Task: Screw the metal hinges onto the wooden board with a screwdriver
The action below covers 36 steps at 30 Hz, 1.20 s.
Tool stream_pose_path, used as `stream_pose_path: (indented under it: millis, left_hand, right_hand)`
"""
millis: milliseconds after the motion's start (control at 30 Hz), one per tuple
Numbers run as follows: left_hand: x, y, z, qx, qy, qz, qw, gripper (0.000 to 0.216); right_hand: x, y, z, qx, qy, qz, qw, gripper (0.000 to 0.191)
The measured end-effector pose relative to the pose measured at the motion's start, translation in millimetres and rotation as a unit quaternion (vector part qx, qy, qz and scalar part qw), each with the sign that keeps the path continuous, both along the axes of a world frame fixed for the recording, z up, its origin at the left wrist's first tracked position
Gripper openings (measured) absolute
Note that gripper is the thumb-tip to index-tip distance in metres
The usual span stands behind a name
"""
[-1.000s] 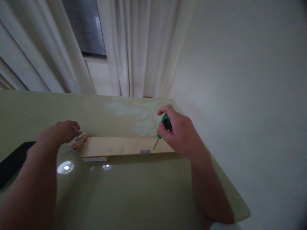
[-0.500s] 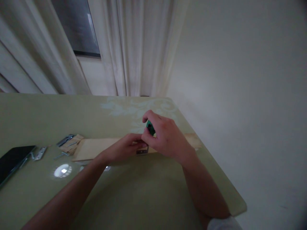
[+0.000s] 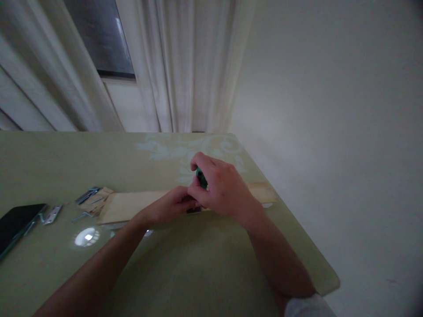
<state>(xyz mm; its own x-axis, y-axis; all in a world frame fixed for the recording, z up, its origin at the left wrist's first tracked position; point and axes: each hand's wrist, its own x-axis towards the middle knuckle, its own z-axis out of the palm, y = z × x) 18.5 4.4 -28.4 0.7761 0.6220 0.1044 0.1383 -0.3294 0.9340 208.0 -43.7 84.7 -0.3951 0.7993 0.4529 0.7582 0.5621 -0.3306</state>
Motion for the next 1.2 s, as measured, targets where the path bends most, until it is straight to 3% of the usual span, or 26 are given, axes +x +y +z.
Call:
stream_pose_path:
  millis: [167,467,700,967,1033,1200]
  left_hand:
    - [0,-2,7.5,-0.010,-0.033,-0.013,0.999,0.026]
    - [-2,4,-5.1,0.010,-0.008,0.003,1.000,0.026]
    - [-2,0,0.1,0.043,-0.002,-0.016,0.999,0.024]
    - [0,0,-8.9,0.030,0.018,-0.017,0.999,0.030]
    - [0,1,-9.5,0.037,0.013,-0.012,0.999,0.030]
    - [1,0,-8.3,0.020,0.025,0.008,0.999,0.030]
  right_hand:
    - [5,-7,6.0,0.009,0.021,0.008,1.000,0.014]
    - [1,-6,5.3,-0.021,0.002,0.013,1.000,0.014]
    - [8,-12,13.4,-0.039,0.005,0.053,0.998,0.008]
    - [18,-3,14.4,-0.061,0.011,0.096,0.994,0.023]
    - [17,-6,16.7,-0.058,-0.012,0.061,0.996,0.023]
    - [11,-15,20.5,-0.018,-0.127,-0.145,0.981,0.044]
